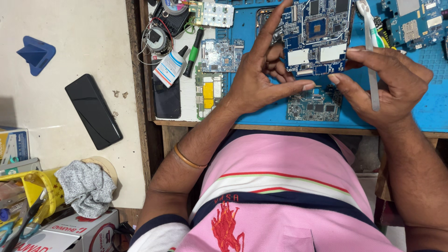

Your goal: The person repairs a laptop motherboard at a workbench, holding the board with one hand while using a thin metal probe tool with the other to work on components and connectors along its edge. They reposition and turn the board repeatedly to reach different areas, continuing the probing work through the episode.

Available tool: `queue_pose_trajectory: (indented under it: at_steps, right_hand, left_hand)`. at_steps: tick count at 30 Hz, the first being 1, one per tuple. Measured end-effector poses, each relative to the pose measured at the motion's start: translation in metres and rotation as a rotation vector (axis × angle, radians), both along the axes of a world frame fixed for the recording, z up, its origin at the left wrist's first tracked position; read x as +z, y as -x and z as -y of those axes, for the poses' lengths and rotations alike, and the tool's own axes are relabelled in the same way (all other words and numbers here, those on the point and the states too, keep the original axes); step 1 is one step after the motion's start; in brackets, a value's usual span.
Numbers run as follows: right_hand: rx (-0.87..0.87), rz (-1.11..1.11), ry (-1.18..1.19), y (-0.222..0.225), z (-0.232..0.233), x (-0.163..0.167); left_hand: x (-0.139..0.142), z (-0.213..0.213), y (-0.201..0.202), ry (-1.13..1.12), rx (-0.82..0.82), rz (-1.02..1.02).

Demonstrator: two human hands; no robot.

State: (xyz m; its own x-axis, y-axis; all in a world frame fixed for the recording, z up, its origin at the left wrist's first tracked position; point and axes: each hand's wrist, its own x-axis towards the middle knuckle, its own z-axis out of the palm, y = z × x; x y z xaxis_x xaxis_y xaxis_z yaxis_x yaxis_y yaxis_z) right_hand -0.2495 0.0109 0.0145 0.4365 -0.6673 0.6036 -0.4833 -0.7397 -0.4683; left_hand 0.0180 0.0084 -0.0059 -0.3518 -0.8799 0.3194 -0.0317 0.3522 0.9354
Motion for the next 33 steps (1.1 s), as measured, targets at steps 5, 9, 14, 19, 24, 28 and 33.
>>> queue_pose_trajectory:
  at_steps: [5, 9, 14, 19, 24, 28, 33]
  right_hand:
    - [0.007, -0.011, 0.01, 0.0, 0.001, 0.0]
    - [0.011, -0.004, 0.0, -0.001, 0.001, 0.0]
    - [0.01, -0.002, -0.001, -0.001, 0.001, 0.002]
    - [0.013, -0.01, 0.004, -0.001, 0.002, 0.001]
    - [0.038, 0.078, -0.098, -0.001, 0.002, -0.004]
    - [0.053, 0.169, -0.179, -0.001, 0.004, -0.002]
    - [0.023, 0.136, -0.171, -0.009, -0.004, 0.006]
  left_hand:
    - [0.003, 0.0, -0.002, -0.027, -0.056, -0.092]
    - [0.002, -0.001, -0.004, -0.07, -0.055, -0.112]
    - [-0.001, 0.0, -0.004, -0.105, -0.077, -0.149]
    - [-0.004, 0.001, -0.003, -0.123, -0.103, -0.188]
    - [-0.004, 0.003, -0.005, -0.204, -0.161, -0.288]
    - [-0.005, 0.007, -0.005, -0.209, -0.179, -0.319]
    - [-0.009, 0.005, -0.002, -0.22, -0.143, -0.329]
